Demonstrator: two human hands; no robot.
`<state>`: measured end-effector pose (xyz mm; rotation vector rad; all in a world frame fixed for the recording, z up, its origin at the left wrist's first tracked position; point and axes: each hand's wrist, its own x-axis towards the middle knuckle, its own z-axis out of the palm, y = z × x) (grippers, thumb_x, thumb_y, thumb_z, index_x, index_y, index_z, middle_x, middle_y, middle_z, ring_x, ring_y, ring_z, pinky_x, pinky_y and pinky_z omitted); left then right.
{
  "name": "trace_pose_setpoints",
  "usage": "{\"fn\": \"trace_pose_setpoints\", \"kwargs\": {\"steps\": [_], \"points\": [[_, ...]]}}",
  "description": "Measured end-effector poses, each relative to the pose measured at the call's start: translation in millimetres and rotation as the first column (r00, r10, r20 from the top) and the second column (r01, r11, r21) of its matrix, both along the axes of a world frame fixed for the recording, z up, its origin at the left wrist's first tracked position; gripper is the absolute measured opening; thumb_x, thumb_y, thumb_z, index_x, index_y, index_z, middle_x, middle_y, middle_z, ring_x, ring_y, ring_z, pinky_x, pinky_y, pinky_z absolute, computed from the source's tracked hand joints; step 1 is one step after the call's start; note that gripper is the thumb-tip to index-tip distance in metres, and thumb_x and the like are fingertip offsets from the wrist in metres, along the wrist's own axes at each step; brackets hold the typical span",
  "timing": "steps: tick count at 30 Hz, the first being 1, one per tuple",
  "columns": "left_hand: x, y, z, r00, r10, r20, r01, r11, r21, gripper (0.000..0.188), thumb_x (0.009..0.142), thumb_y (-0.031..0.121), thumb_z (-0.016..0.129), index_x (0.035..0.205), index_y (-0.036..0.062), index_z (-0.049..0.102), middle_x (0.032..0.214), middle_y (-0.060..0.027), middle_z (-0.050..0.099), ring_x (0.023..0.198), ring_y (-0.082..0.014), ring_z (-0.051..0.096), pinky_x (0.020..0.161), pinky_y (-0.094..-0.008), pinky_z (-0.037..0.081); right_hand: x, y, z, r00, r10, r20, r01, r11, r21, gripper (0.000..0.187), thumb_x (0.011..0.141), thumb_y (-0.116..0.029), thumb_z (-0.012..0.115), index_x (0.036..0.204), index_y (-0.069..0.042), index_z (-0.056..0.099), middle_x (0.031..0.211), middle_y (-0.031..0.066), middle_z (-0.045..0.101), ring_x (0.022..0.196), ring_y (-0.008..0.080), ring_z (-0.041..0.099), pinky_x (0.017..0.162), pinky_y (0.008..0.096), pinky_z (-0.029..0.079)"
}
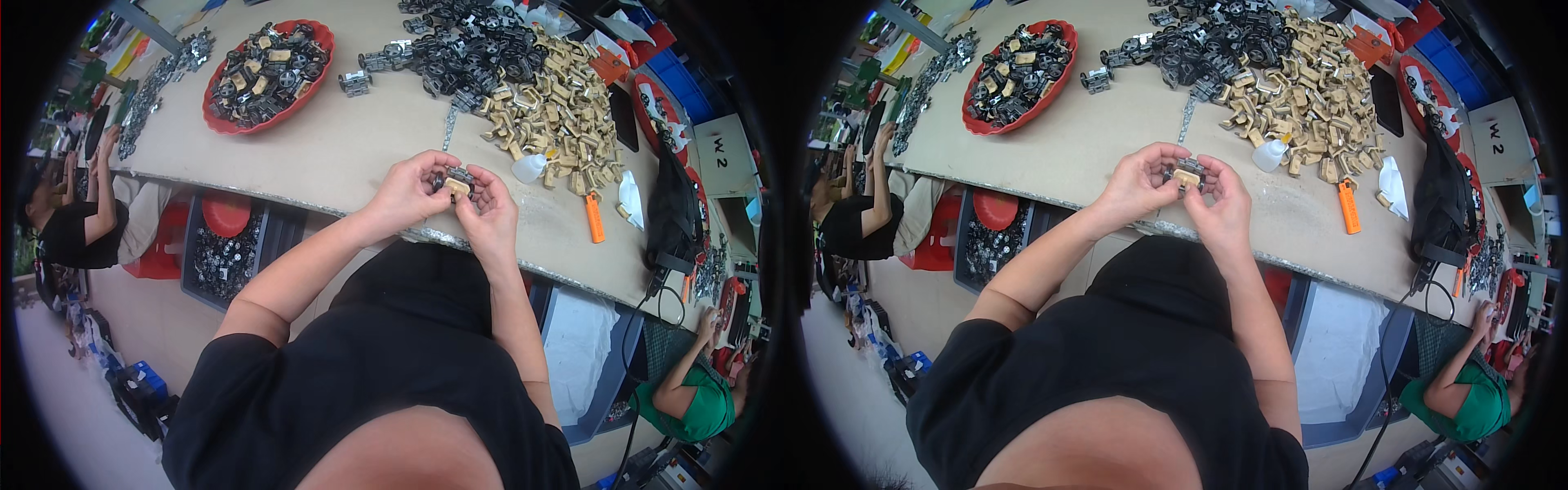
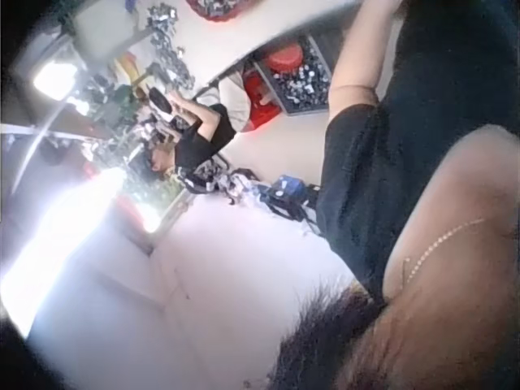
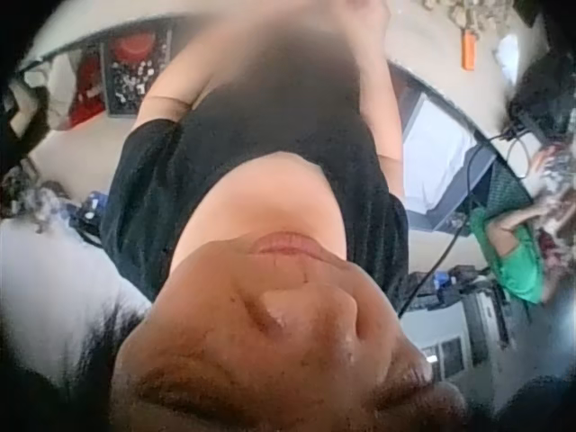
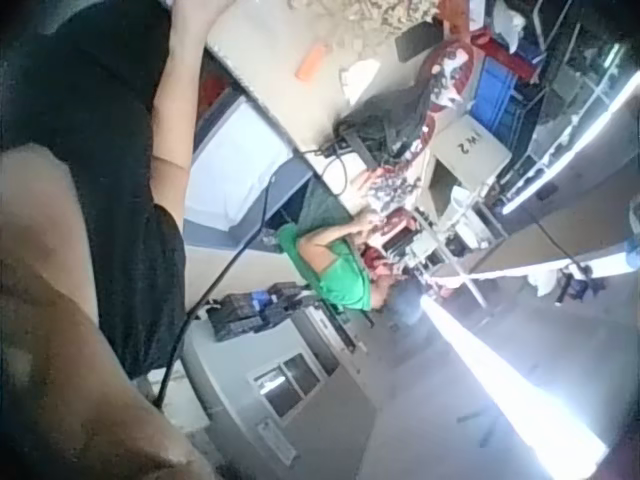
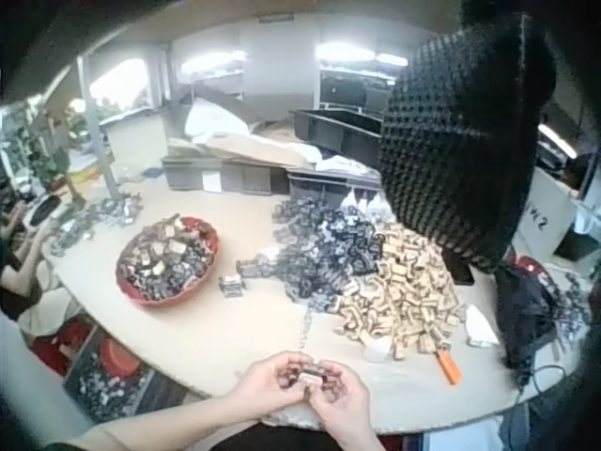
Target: The person assembles lock components by applying adhesive from a glue bottle to lock bodies and lock mechanisms, then joining them together.
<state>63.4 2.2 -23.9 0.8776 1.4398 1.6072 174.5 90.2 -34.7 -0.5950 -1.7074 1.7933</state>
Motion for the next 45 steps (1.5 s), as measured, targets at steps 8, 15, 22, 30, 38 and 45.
{"fn": "trace_pose_setpoints", "kwargs": {"steps": [8, 15, 22, 30, 38, 45], "points": [[-4.4, -3.6, 1.9, 0.996, -0.061, 0.067, 0.061, 0.998, 0.007, 0.035, 0.075, -0.006, 0.050, 0.109, -0.0025, 0.043, 0.096, -0.0076, 0.051, 0.087, -0.0104, 0.053, 0.077, -0.0225, 0.045, -1.3, -0.5, 0.7, 1.000, 0.012, -0.019, -0.012, 1.000, 0.020, 0.034, 0.073, 0.003, 0.055, 0.106, 0.007, 0.046, 0.094, 0.0099, 0.054, 0.083, 0.0121, 0.053, 0.074, 0.0234, 0.043], [-2.0, -4.6, -0.7, 0.996, -0.085, 0.030, 0.085, 0.996, 0.000, 0.033, 0.077, -0.005, 0.050, 0.110, -0.0027, 0.043, 0.096, -0.0067, 0.051, 0.090, -0.0103, 0.052, 0.078, -0.0232, 0.045, 0.0, -2.0, 2.2, 1.000, -0.003, -0.015, 0.003, 1.000, -0.012, 0.030, 0.075, 0.003, 0.053, 0.105, 0.005, 0.046, 0.093, 0.0084, 0.053, 0.084, 0.0115, 0.052, 0.075, 0.0227, 0.042], [-9.0, -8.5, 7.0, 0.944, 0.131, -0.304, -0.125, 0.991, 0.039, 0.032, 0.071, 0.003, 0.058, 0.102, 0.0029, 0.050, 0.076, -0.0057, 0.056, 0.060, -0.0081, 0.052, 0.054, -0.0221, 0.044, 1.9, -5.1, 7.0, 1.000, 0.018, 0.022, -0.018, 1.000, 0.006, 0.039, 0.076, 0.001, 0.053, 0.113, 0.005, 0.041, 0.102, 0.0124, 0.051, 0.091, 0.0149, 0.052, 0.080, 0.0251, 0.041], [-157.4, -93.5, 57.0, -0.283, 0.397, -0.873, -0.652, 0.588, 0.478, 0.030, 0.072, 0.010, 0.056, 0.102, 0.0060, 0.053, 0.085, -0.0105, 0.057, 0.081, -0.0267, 0.052, 0.071, -0.0362, 0.042, 2.4, -1.5, 2.6, 1.000, 0.003, -0.023, -0.003, 1.000, -0.005, 0.038, 0.079, -0.002, 0.053, 0.113, 0.006, 0.040, 0.104, 0.0139, 0.049, 0.089, 0.0137, 0.051, 0.079, 0.0242, 0.041], [-233.1, -131.4, 34.8, -0.294, 0.226, -0.929, -0.787, 0.494, 0.370, 0.027, 0.082, 0.016, 0.046, 0.105, 0.0032, 0.052, 0.093, -0.0157, 0.057, 0.088, -0.0309, 0.051, 0.077, -0.0382, 0.039, 2.1, -5.2, 9.4, 0.997, -0.041, -0.072, 0.031, 0.991, -0.129, 0.028, 0.080, -0.002, 0.052, 0.105, 0.005, 0.044, 0.095, 0.0103, 0.052, 0.083, 0.0106, 0.051, 0.076, 0.0228, 0.042], [-131.6, -29.2, 67.7, -0.113, 0.474, -0.873, -0.498, 0.733, 0.463, 0.022, 0.075, 0.005, 0.054, 0.096, 0.0046, 0.057, 0.093, -0.0101, 0.058, 0.091, -0.0245, 0.052, 0.078, -0.0333, 0.038, 22.8, 16.3, 12.6, 0.868, -0.483, -0.117, 0.495, 0.863, 0.104, 0.015, 0.079, 0.000, 0.053, 0.092, 0.000, 0.046, 0.091, 0.0061, 0.050, 0.080, 0.0084, 0.047, 0.068, 0.0209, 0.039]]}}
